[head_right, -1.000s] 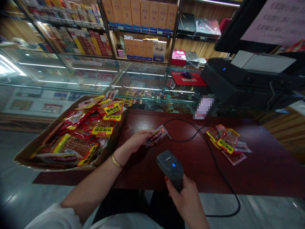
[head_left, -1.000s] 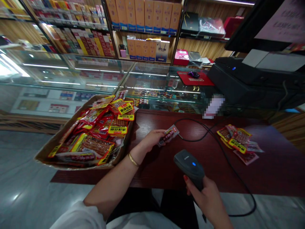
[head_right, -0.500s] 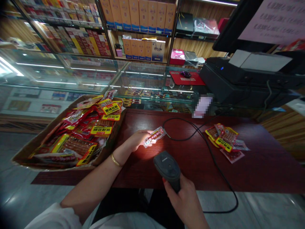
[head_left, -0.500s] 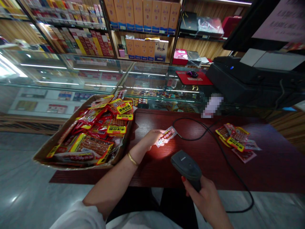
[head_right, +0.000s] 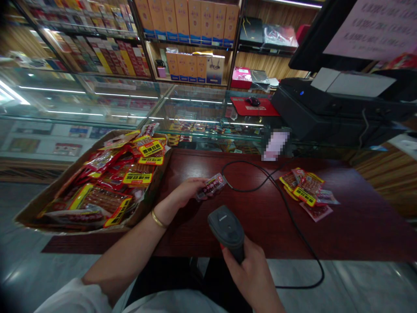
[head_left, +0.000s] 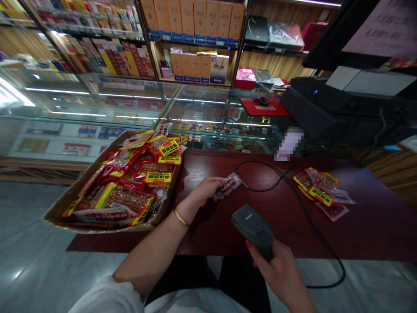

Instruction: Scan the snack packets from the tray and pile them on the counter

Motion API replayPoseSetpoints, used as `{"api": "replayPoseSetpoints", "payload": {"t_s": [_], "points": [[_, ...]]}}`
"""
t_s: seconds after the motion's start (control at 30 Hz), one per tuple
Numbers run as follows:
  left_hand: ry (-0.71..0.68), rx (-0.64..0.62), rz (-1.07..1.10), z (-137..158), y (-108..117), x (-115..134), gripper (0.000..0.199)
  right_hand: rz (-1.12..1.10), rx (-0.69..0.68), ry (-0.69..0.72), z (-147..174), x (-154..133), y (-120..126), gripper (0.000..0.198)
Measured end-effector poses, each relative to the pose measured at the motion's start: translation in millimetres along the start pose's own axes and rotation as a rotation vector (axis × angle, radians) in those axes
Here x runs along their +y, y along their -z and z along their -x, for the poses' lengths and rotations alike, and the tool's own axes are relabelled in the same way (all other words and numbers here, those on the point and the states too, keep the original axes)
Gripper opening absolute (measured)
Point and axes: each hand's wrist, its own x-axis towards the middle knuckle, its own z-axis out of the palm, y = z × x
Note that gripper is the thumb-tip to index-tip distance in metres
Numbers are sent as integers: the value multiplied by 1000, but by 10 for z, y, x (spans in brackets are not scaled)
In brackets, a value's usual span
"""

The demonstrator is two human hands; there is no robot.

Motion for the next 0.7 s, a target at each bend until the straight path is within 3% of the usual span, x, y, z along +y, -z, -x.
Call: {"api": "replayPoseSetpoints", "payload": {"t_s": [0.1,0.23,0.37,0.47,0.6,0.7], "points": [[-34,18,61,13,-9,21,29,-93,-4,-69,-24,75,-15,28],[-154,35,163,38,-31,8,30,-575,-4,-222,-67,278,-45,32],[-83,-24,155,4,-199,-52,35,-840,53,-229,-68,429,-76,42],[-28,-99,110,-143,-559,-44,30,-957,62,-206,-40,481,-79,48],[-2,-252,8,-509,-1294,57,19,-1050,63,-190,-3,532,-57,49],[-8,-262,-55,-741,-1719,74,22,-1079,62,-180,13,562,-43,47]]}}
